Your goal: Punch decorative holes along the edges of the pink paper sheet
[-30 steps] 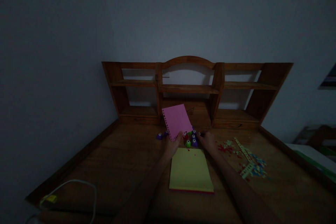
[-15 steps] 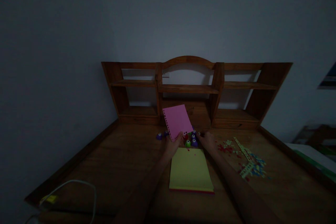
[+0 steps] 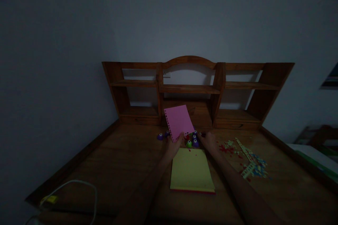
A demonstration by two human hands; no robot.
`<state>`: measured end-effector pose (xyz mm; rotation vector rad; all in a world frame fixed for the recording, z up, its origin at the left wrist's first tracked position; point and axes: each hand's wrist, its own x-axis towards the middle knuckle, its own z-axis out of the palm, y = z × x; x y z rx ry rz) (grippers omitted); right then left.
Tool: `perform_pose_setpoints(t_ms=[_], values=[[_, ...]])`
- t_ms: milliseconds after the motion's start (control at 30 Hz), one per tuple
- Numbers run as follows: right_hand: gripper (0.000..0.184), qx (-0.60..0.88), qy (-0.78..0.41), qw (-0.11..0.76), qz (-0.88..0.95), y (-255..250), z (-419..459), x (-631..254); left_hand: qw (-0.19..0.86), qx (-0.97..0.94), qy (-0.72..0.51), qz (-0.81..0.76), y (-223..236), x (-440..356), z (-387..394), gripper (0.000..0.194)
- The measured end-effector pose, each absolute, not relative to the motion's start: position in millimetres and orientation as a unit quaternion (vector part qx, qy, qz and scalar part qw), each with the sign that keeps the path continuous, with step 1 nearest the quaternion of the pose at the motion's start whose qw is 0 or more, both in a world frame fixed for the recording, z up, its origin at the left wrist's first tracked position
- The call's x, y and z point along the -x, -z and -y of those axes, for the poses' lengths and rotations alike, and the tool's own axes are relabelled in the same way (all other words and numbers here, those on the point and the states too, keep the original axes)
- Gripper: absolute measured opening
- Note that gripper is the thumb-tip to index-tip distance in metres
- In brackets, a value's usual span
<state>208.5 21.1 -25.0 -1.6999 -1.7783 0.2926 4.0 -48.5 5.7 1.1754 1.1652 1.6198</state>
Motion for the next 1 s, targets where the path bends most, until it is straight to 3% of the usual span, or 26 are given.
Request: perform_pose_setpoints(t_ms=[1000], values=[[0.039,0.638,-0.077,0.334,0.690,31.6,-26.2,-211.0,0.378,-0.472,-0.618,-0.502,-3.0,-4.0,46.2,0.037]])
